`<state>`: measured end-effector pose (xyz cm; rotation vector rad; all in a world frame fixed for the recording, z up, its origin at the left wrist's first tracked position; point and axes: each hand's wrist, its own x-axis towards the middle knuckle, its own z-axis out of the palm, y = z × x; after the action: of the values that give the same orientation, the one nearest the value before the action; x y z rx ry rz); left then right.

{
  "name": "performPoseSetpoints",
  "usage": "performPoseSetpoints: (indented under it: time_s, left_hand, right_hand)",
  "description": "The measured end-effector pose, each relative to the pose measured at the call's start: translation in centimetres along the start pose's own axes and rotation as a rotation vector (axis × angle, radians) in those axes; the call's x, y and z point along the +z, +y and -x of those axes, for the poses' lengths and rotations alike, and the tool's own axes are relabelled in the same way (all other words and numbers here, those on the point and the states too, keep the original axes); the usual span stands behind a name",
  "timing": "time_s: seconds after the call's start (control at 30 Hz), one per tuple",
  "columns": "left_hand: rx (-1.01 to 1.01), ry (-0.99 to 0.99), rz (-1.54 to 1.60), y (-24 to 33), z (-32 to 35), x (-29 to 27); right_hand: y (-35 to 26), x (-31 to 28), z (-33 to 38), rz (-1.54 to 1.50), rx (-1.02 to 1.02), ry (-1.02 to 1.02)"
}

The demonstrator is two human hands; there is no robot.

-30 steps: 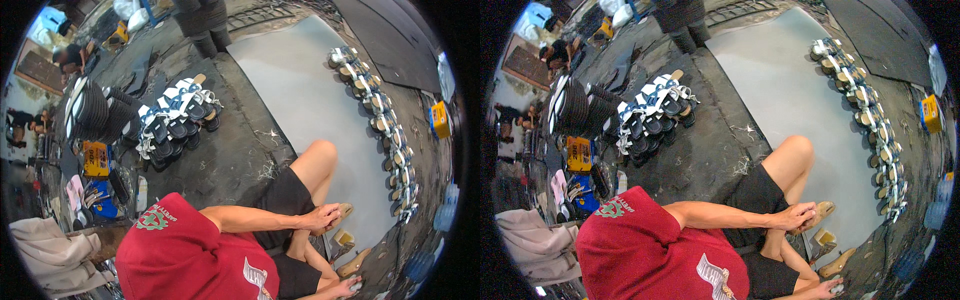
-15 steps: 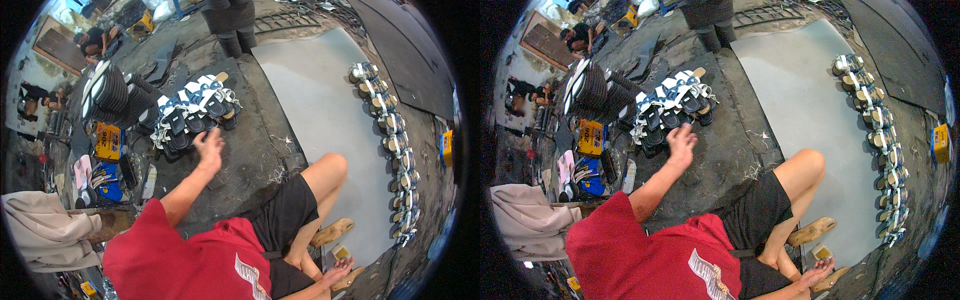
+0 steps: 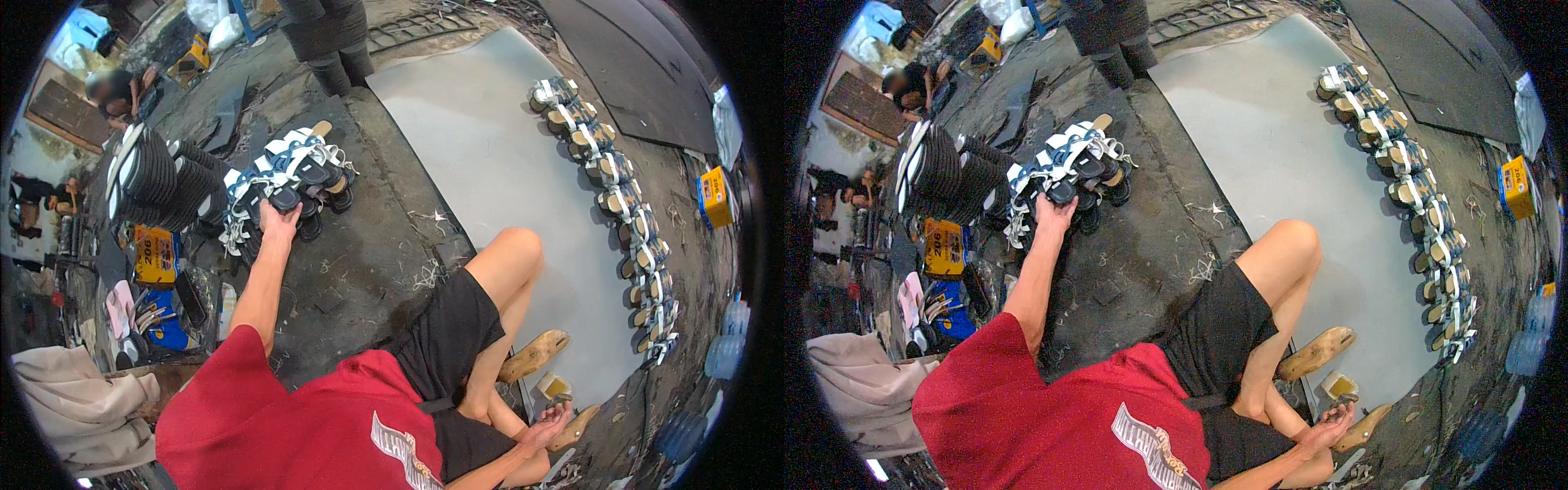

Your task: The person sits on the floor and applies glue to the soles of sandals using a brush. They repeatedly dip the brush into a container of glue and spread it across the sole, then place the finished sandal aside and pick up another to repeat the process.

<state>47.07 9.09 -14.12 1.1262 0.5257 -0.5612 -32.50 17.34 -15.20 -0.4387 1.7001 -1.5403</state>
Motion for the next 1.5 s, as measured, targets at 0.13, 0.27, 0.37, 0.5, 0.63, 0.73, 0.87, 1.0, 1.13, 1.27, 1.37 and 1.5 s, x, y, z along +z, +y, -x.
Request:
performPoseSetpoints:
  time_s: [0.13,0.27,0.37,0.5,0.63,0.73,0.87,1.0,1.13,1.27,1.37,1.5]
  left_hand:
    - [0.242,-0.055,0.101,0.3,-1.0,-1.0]
    - [0.387,-0.068,0.086,-0.5,7.2,0.3]
    - [0.419,-0.052,0.004,-3.4,11.3,-0.5]
    - [0.253,-0.072,-0.032,-7.9,11.3,-3.4]
    - [0.267,0.168,-0.554,-8.3,10.1,-6.0]
    - [0.691,0.211,-0.706,-7.6,10.4,-6.6]
    - [0.649,0.302,-0.552,-5.7,11.2,-4.9]
    - [0.408,-0.311,-0.168,-6.5,13.4,-0.7]
    - [0.175,-0.215,-0.136,-9.5,9.3,6.4]
    - [0.073,-0.134,0.046,-11.0,-0.9,8.7]
    - [0.301,-0.151,0.158,-10.6,-1.2,9.9]
    - [0.531,-0.32,-0.049,-12.2,9.6,10.4]
  right_hand:
    - [0.3,0.2,0.3,0.002,0.013,0.004]
    - [0.3,0.6,0.6,0.018,0.017,0.002]
    - [0.2,0.5,0.5,0.024,0.026,-0.005]
    - [0.2,0.6,0.5,0.055,0.033,-0.009]
    - [-0.2,0.8,1.0,0.069,0.018,-0.015]
    - [-0.4,1.3,1.2,0.082,0.014,-0.021]
    - [-0.6,1.4,1.1,0.091,0.011,-0.029]
    - [-0.7,2.3,1.5,0.106,0.006,-0.027]
    - [-1.2,2.5,1.6,0.125,-0.016,-0.039]
    - [-1.6,2.6,2.0,0.138,-0.019,-0.055]
    - [-2.1,2.8,3.4,0.148,-0.025,-0.047]
    - [-1.4,2.7,3.8,0.16,-0.037,-0.034]
